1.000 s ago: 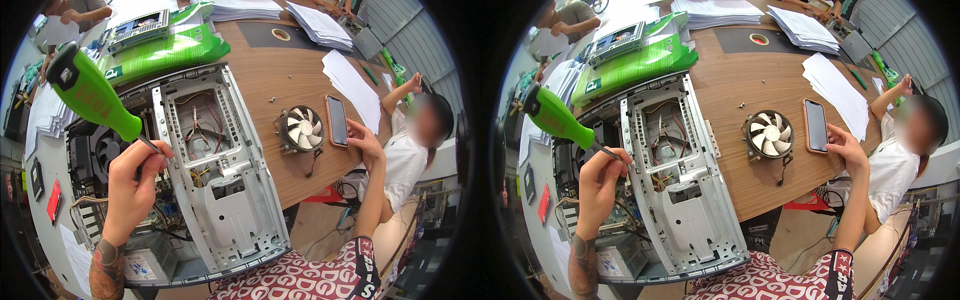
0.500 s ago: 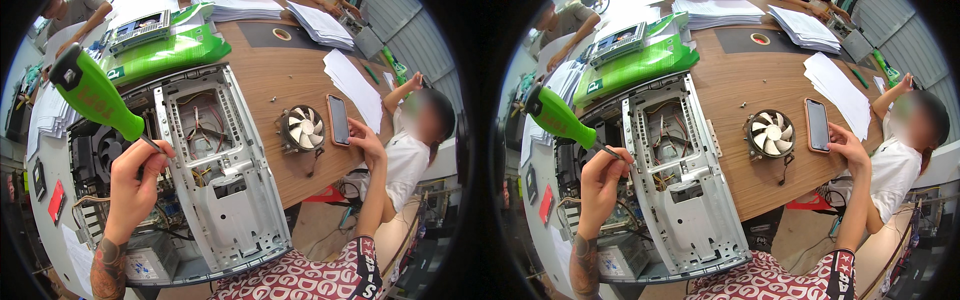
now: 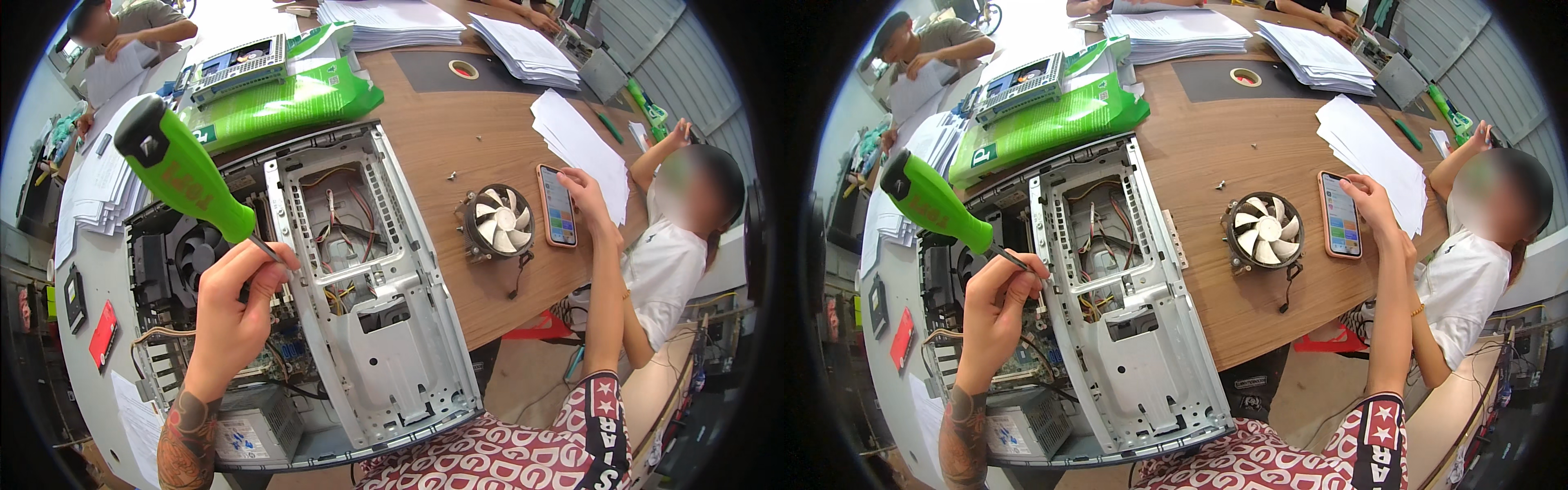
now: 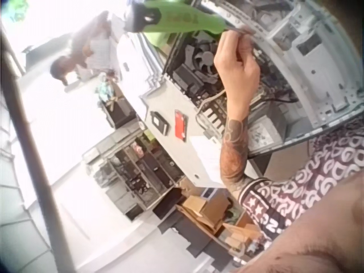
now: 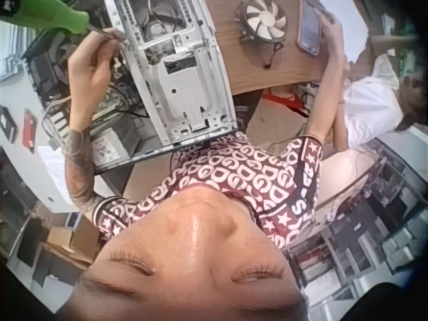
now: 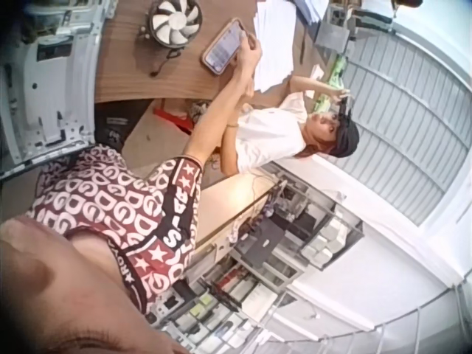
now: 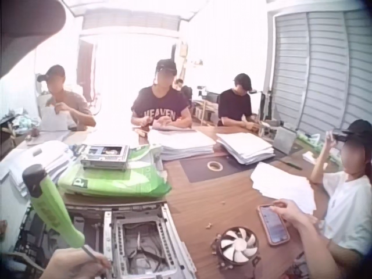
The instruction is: The person uses a screwdriver to remove screws from a computer chassis, opens a manual, and cuts a plastic component using a pair of scissors before placing it into the case.
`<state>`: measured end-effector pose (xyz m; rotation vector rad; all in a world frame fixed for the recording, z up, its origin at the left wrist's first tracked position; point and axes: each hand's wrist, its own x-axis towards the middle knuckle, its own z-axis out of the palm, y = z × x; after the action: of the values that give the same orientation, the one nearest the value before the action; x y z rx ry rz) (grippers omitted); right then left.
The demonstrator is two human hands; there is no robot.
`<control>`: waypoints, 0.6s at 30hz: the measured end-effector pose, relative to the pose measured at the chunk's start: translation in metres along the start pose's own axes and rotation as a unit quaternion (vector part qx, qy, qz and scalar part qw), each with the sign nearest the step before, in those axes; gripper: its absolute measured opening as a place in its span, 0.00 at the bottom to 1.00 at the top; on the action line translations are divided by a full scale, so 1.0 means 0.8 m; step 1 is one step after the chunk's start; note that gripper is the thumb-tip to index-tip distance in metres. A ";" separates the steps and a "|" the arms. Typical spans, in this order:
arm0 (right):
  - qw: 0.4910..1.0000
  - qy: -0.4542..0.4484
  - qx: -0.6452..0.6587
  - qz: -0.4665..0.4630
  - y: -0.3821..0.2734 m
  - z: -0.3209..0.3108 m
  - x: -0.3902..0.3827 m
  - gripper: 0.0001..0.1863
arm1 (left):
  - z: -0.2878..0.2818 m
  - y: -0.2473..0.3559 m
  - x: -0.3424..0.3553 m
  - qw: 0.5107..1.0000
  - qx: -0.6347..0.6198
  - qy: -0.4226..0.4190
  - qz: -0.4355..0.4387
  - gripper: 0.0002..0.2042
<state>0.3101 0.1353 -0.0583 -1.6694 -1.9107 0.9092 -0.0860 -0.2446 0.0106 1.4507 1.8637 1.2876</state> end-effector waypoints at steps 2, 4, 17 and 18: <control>1.000 -0.005 -0.009 0.000 -0.006 0.003 -0.005 0.28 | 0.002 0.001 0.000 1.000 -0.001 0.021 0.004 0.03; 1.000 -0.010 -0.016 -0.011 0.004 0.007 0.009 0.28 | -0.001 0.003 -0.003 0.999 -0.004 0.034 0.010 0.03; 0.996 -0.088 0.024 0.002 0.022 -0.026 -0.039 0.34 | -0.009 0.004 -0.005 1.000 0.010 -0.024 -0.014 0.06; 0.996 -0.089 0.023 0.003 0.018 -0.026 -0.044 0.34 | -0.009 0.006 -0.005 1.000 0.005 -0.023 -0.021 0.06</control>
<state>0.3405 0.1053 -0.0510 -1.6149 -1.9826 1.1297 -0.0881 -0.2511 0.0170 1.4272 1.8640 1.2162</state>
